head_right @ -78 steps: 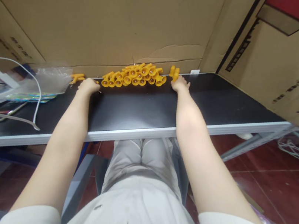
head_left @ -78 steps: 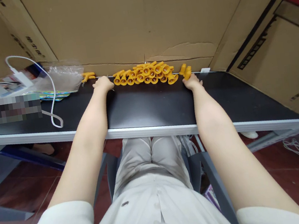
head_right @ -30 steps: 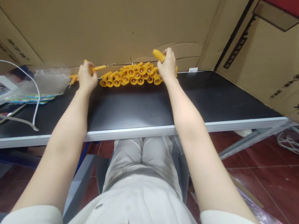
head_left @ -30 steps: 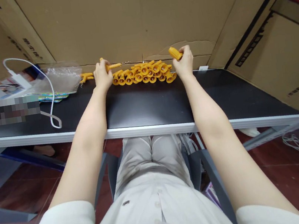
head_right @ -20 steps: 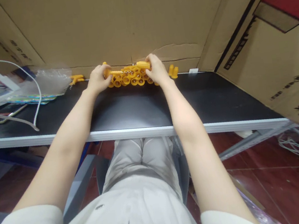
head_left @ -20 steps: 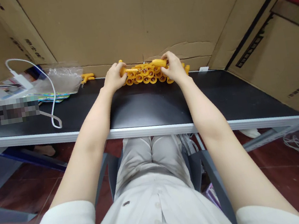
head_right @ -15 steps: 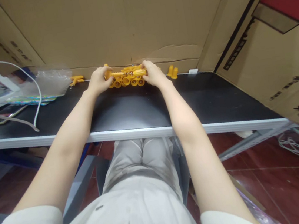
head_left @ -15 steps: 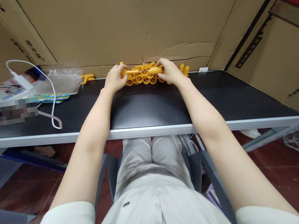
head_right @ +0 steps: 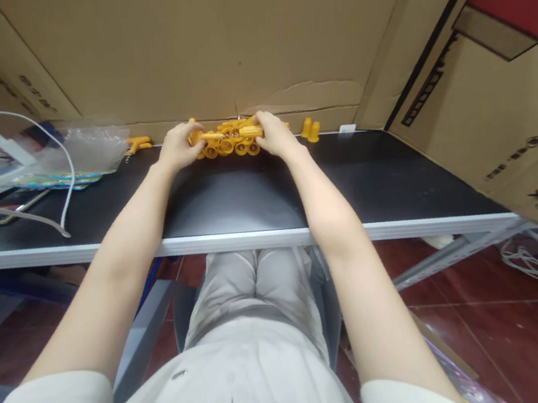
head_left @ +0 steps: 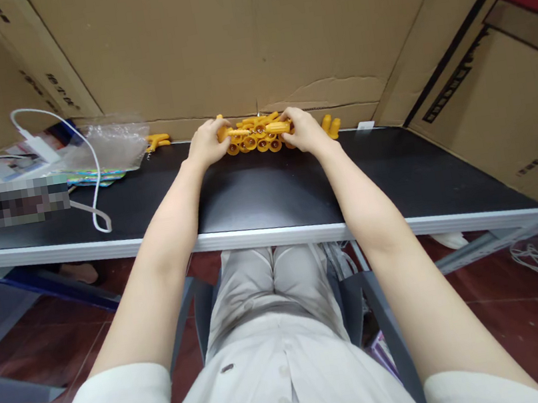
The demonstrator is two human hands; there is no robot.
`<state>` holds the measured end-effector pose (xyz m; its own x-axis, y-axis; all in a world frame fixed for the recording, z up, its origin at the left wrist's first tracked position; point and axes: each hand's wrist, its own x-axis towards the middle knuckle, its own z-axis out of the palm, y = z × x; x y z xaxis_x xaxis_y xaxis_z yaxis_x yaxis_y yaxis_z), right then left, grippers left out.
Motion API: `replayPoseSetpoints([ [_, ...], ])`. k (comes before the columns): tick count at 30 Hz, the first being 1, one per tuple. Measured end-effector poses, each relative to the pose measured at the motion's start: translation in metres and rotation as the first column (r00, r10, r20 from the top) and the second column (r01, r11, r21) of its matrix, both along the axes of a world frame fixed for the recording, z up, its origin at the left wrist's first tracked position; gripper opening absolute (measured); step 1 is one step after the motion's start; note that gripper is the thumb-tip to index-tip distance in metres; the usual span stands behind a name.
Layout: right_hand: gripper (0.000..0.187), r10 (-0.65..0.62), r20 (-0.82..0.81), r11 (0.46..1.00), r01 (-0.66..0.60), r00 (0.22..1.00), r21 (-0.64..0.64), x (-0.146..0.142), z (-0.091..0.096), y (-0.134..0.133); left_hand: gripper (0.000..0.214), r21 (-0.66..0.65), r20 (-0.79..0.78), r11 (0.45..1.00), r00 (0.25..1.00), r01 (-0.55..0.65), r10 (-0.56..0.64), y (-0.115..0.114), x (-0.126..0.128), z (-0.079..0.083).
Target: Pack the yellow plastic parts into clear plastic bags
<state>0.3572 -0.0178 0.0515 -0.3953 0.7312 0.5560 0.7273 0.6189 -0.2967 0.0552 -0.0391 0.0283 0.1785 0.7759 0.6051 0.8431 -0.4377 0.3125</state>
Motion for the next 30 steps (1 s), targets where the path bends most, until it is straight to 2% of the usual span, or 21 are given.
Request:
replayPoseSetpoints([
  [5, 0.031, -0.007, -0.01, 1.0, 0.007, 1.0, 0.006, -0.003, 0.002, -0.005, 0.05, 0.013, 0.02, 1.0, 1.0, 0.008, -0.008, -0.008, 0.003, 0.004],
  [11, 0.026, -0.034, -0.012, 0.999, 0.034, 0.999, -0.022, -0.005, 0.004, -0.008, 0.05, 0.022, 0.02, 1.0, 1.0, -0.011, 0.01, -0.006, 0.002, 0.003],
  [25, 0.027, 0.018, -0.004, 1.0, -0.018, 1.0, -0.019, -0.01, 0.002, -0.007, 0.049, -0.023, -0.015, 0.999, 0.999, -0.044, 0.044, -0.015, 0.011, 0.008],
  [30, 0.028, 0.037, 0.008, 0.999, -0.037, 0.999, -0.008, -0.011, 0.001, -0.007, 0.049, -0.014, -0.004, 1.0, 1.0, -0.007, 0.007, -0.015, 0.014, 0.006],
])
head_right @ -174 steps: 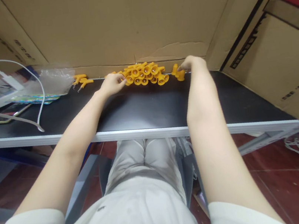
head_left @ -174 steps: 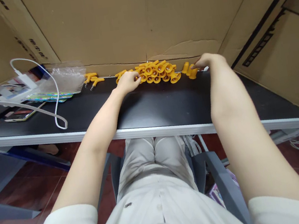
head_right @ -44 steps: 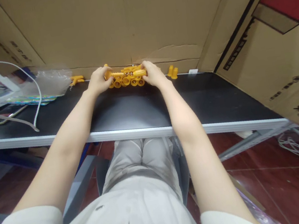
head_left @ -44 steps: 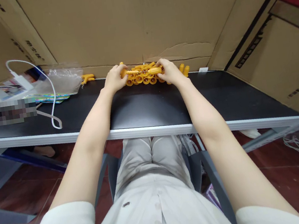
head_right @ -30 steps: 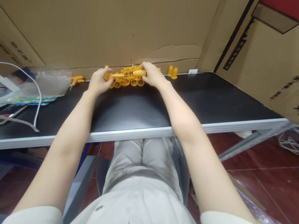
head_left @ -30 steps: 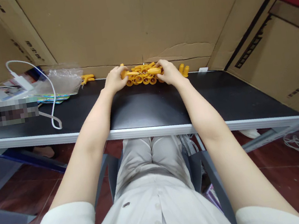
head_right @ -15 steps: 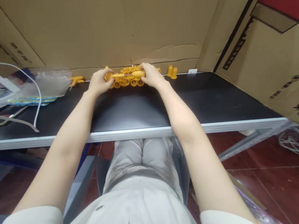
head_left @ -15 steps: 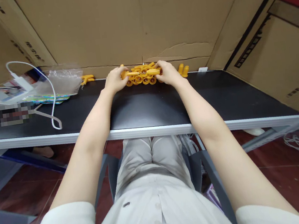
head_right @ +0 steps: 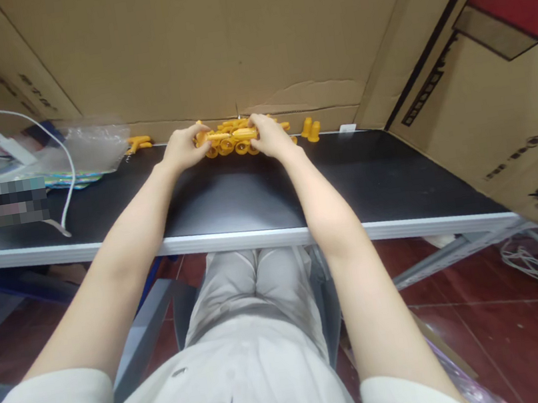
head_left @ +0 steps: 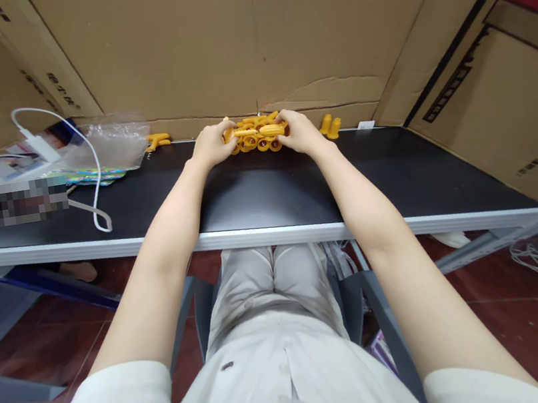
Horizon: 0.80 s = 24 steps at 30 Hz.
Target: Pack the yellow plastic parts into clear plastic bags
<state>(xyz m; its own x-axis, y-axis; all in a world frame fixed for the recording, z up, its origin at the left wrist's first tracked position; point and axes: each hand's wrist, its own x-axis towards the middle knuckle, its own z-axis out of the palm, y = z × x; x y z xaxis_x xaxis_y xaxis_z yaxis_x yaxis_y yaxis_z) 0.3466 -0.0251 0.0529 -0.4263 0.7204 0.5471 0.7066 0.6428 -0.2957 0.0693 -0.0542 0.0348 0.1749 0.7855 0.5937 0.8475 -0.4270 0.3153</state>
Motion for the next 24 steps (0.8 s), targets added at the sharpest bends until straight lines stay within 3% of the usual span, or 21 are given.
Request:
replayPoseSetpoints([
  [13, 0.027, -0.012, -0.045, 0.996, 0.009, 0.999, -0.085, -0.009, 0.007, -0.018, 0.045, 0.016, -0.032, 0.999, 0.999, 0.031, -0.03, -0.001, 0.005, 0.0],
  [24, 0.045, 0.041, -0.266, 0.962, -0.11, 0.963, -0.251, -0.009, 0.004, -0.01, 0.04, -0.005, 0.0, 0.999, 1.0, -0.032, 0.032, -0.003, 0.009, 0.002],
])
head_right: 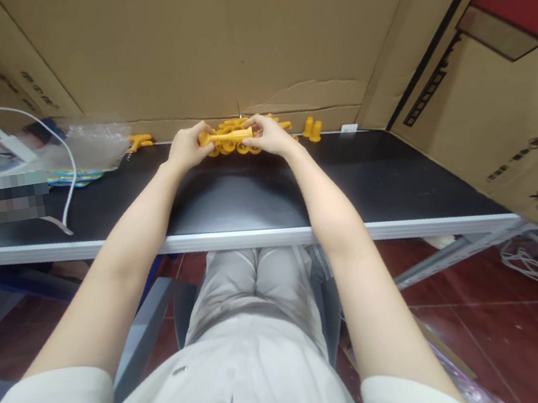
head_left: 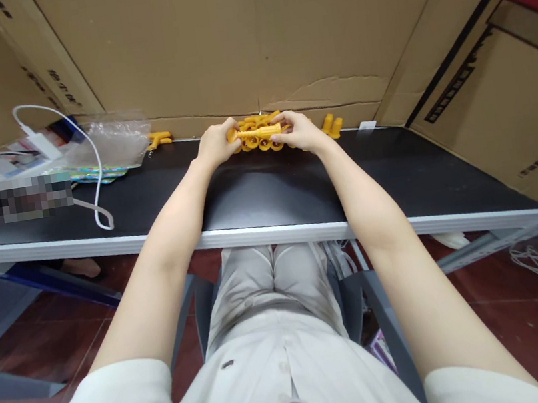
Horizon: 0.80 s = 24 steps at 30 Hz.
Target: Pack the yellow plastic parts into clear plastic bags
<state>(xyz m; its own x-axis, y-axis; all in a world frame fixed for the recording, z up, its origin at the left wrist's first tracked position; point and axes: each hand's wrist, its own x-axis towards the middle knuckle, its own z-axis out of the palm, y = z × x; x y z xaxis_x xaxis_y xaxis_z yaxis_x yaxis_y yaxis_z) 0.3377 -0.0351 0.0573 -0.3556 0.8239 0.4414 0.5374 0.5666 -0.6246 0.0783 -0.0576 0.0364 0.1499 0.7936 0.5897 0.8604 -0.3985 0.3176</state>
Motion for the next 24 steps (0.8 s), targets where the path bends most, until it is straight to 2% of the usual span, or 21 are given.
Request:
replayPoseSetpoints([
  [4, 0.046, 0.058, -0.075, 0.998, -0.06, 0.995, -0.016, 0.006, 0.005, -0.005, 0.039, -0.011, -0.004, 1.0, 1.0, -0.01, 0.01, 0.005, -0.004, -0.003],
  [8, 0.042, 0.025, -0.123, 0.996, -0.035, 0.992, -0.077, 0.008, 0.009, -0.013, 0.039, 0.006, 0.0, 1.0, 1.0, 0.017, -0.017, 0.005, -0.005, -0.002],
  [13, 0.064, 0.004, -0.248, 0.963, -0.07, 0.969, -0.262, 0.004, 0.009, -0.018, 0.036, 0.008, 0.006, 1.0, 1.0, 0.004, -0.004, 0.001, 0.0, 0.003],
  [18, 0.081, -0.064, -0.3, 0.933, -0.05, 0.952, -0.358, -0.002, 0.002, -0.007, 0.031, 0.061, 0.077, 0.998, 0.997, 0.009, -0.013, 0.003, 0.005, 0.003],
  [24, 0.08, -0.121, -0.33, 0.893, -0.042, 0.936, -0.448, -0.003, 0.002, -0.005, 0.024, 0.096, 0.144, 0.995, 0.989, 0.029, -0.043, 0.009, 0.004, 0.0],
])
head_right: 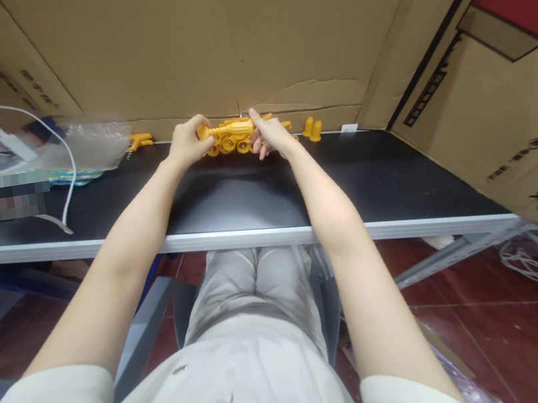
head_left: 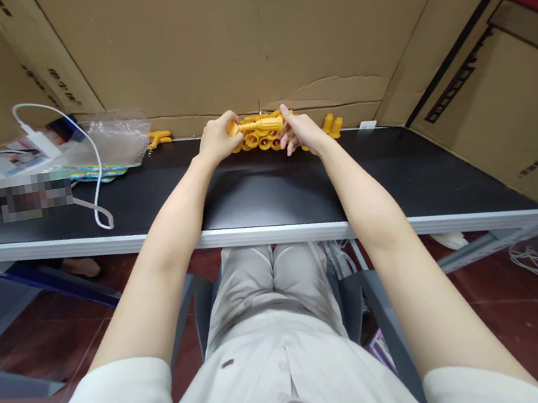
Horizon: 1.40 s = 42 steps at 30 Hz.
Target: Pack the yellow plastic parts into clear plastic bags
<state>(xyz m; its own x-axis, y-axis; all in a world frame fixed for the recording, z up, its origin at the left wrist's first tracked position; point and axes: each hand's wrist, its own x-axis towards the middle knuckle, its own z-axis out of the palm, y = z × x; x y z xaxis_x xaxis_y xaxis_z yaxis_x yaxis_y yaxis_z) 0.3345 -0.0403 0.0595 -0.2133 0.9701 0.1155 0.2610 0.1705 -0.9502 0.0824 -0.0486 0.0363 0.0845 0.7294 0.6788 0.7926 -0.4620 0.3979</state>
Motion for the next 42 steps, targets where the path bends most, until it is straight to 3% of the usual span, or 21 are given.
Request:
replayPoseSetpoints([
  [3, 0.065, 0.012, -0.02, 0.999, -0.013, 1.0, -0.03, 0.004, 0.006, -0.008, 0.025, -0.015, 0.008, 1.0, 1.0, -0.012, 0.012, 0.002, -0.002, 0.0],
  [6, 0.041, 0.031, -0.067, 0.999, -0.029, 0.997, 0.028, 0.008, 0.01, -0.018, 0.027, -0.057, -0.008, 0.998, 0.999, -0.036, 0.035, 0.002, -0.003, 0.0],
  [9, 0.036, 0.049, -0.095, 0.995, -0.04, 0.994, 0.09, 0.008, 0.011, -0.024, 0.03, -0.058, -0.036, 0.998, 0.999, -0.04, 0.038, 0.002, -0.004, -0.001],
  [14, 0.023, -0.007, -0.094, 0.998, 0.012, 0.996, 0.057, 0.003, 0.012, -0.026, 0.037, -0.029, -0.059, 1.0, 0.998, 0.002, -0.004, 0.001, -0.003, -0.002],
  [24, 0.057, -0.034, -0.016, 0.999, 0.034, 0.999, 0.035, -0.005, 0.006, -0.015, 0.036, -0.076, -0.087, 0.996, 0.995, -0.046, 0.04, -0.006, 0.003, 0.002],
  [27, 0.055, -0.01, -0.008, 1.0, 0.01, 1.0, 0.026, -0.002, 0.006, -0.014, 0.036, -0.087, -0.083, 0.994, 0.995, -0.066, 0.059, -0.003, 0.002, 0.0],
  [31, 0.04, 0.048, -0.032, 0.996, -0.045, 0.998, 0.075, 0.005, 0.006, -0.016, 0.035, -0.088, -0.066, 0.995, 0.997, -0.05, 0.044, 0.0, 0.0, -0.001],
  [37, 0.037, 0.052, -0.041, 0.993, -0.047, 0.998, 0.104, 0.004, 0.006, -0.014, 0.035, -0.085, -0.059, 0.996, 0.998, -0.022, 0.017, -0.003, 0.0, 0.0],
  [42, 0.055, -0.006, -0.081, 0.998, 0.011, 0.997, 0.064, -0.003, 0.007, -0.015, 0.035, -0.063, -0.071, 0.998, 0.997, -0.024, 0.02, -0.004, 0.002, 0.0],
])
